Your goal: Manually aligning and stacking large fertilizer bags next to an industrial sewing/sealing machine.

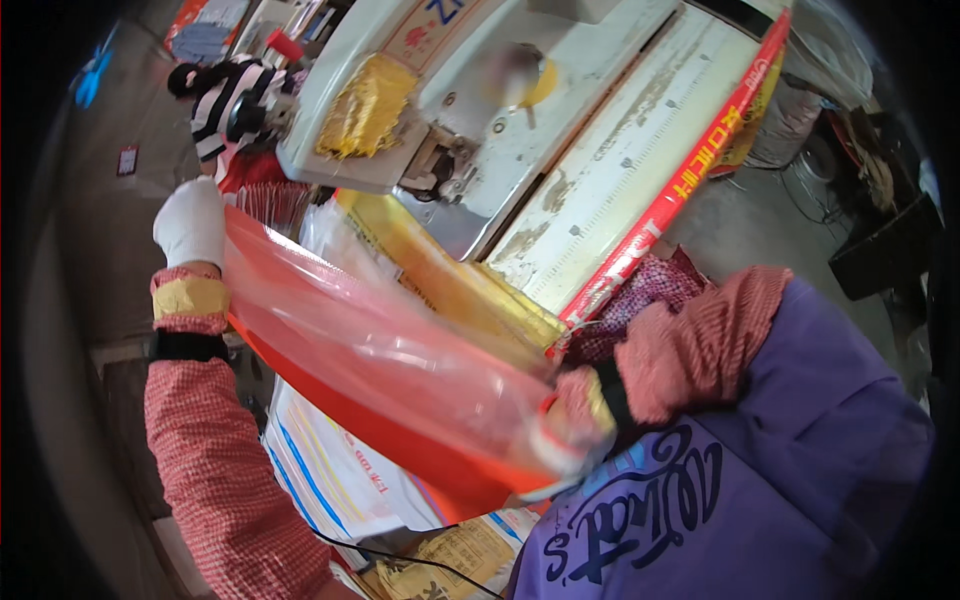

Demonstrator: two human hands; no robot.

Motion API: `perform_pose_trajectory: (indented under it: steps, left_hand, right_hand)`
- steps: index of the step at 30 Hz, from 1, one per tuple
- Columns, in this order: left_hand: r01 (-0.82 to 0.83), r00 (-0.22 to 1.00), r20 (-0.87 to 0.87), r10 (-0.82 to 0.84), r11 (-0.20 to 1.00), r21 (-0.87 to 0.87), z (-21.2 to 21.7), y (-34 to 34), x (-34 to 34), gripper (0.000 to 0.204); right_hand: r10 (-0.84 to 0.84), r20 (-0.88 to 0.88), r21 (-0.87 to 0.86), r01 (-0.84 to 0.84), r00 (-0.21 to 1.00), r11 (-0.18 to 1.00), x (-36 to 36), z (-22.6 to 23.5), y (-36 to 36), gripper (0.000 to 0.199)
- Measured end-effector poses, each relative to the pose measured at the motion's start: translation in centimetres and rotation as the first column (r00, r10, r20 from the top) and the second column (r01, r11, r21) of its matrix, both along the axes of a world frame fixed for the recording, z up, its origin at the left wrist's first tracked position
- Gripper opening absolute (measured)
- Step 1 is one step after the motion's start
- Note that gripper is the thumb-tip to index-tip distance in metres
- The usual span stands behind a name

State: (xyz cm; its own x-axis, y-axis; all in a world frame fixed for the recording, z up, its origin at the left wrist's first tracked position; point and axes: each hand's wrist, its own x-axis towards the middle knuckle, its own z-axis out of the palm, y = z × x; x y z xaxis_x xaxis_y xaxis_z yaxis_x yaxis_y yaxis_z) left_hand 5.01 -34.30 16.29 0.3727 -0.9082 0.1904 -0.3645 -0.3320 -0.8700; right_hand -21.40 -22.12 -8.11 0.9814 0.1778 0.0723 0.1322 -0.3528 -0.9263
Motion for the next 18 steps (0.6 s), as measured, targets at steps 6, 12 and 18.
perform_pose_trajectory:
  steps: [6,12,18]
  left_hand:
    - [-0.005,0.989,-0.146,0.005,1.0,-0.001,-0.4,0.5,-1.2,0.032]
    - [0.008,0.964,-0.264,-0.034,0.995,-0.1,-0.2,1.2,-1.9,0.032]
    - [0.068,0.936,-0.339,-0.097,0.993,-0.095,-0.6,1.5,-2.1,0.031]
  right_hand:
    - [-0.612,-0.136,0.083,0.625,0.779,0.776,-4.4,-4.2,-3.1,0.041]
    - [-0.902,0.377,-0.158,0.974,0.209,0.159,-4.3,-1.4,-8.4,0.064]
    - [-0.714,-0.119,0.263,0.716,0.689,0.647,-3.5,2.0,-9.0,0.061]
